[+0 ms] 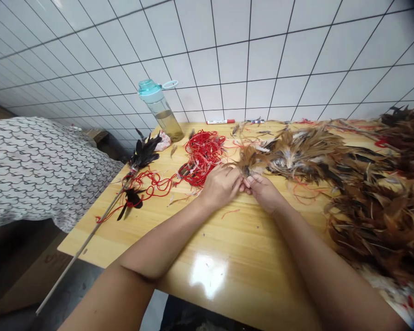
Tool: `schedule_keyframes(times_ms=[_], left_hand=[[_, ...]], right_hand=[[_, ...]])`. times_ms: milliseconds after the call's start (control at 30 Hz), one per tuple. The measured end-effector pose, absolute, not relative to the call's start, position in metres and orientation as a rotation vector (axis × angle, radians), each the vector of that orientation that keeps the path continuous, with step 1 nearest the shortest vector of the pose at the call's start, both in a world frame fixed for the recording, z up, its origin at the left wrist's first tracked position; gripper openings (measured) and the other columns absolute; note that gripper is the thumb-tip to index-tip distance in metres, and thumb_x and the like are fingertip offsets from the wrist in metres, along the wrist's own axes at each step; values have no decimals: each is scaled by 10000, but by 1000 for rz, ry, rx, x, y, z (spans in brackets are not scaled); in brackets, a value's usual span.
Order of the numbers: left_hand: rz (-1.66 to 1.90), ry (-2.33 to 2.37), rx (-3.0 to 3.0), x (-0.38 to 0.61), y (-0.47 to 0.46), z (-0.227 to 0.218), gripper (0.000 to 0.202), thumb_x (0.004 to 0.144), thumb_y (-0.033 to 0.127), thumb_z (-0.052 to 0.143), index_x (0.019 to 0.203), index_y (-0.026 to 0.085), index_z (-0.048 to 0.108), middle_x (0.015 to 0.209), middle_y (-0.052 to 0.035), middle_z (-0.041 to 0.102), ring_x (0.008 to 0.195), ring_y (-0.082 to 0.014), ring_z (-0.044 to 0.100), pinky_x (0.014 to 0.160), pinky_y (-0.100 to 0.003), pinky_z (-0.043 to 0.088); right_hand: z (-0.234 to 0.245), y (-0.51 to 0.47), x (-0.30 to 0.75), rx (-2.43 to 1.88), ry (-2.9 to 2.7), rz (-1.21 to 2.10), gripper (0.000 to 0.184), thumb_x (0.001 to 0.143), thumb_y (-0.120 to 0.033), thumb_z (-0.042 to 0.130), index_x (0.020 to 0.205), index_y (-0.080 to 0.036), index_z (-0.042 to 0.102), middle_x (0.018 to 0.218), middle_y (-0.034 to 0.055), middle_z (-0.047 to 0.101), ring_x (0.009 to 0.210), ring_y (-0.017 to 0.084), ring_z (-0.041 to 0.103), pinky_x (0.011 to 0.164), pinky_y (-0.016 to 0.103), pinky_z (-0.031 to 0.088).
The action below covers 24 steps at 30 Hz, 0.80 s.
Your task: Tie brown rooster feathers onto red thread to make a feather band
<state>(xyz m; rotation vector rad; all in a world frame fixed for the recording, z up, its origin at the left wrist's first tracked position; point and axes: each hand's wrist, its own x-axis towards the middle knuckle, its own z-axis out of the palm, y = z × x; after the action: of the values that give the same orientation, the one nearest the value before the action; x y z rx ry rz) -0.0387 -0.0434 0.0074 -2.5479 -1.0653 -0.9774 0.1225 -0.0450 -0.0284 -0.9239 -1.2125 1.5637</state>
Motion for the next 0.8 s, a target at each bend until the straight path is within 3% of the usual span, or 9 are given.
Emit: schedule_keyframes(times_ms=[233, 567, 800], left_hand=[[-1166, -1160, -2773, -46, -37, 3, 179, 924, 266, 503, 793, 173, 583, 757, -42, 654, 730, -149, 585, 713, -291, 445], [-1256, -1309, -2758, -60, -23, 8, 157, 896, 240, 516, 773, 165, 579, 738, -29, 615, 722, -142, 547, 703, -277, 433], [-1338, -1246, -2745, -58, -28, 13, 173, 908, 255, 507, 765, 168, 552, 728, -25, 596, 718, -135, 534, 693, -270, 426]], right_hand=[[-30, -44, 125, -989, -1190, 1470, 478, 691, -638, 663, 615, -209, 466, 574, -39, 418, 557, 101, 344, 554, 261, 281], [-27, -43, 126, -1058, -1165, 1401, 439, 735, -624, 620, 668, -216, 474, 571, -40, 425, 516, 94, 312, 507, 253, 247], [-43, -35, 129, -1277, -1338, 1053, 373, 853, -550, 476, 656, -233, 471, 584, -12, 437, 574, 146, 401, 575, 287, 354]])
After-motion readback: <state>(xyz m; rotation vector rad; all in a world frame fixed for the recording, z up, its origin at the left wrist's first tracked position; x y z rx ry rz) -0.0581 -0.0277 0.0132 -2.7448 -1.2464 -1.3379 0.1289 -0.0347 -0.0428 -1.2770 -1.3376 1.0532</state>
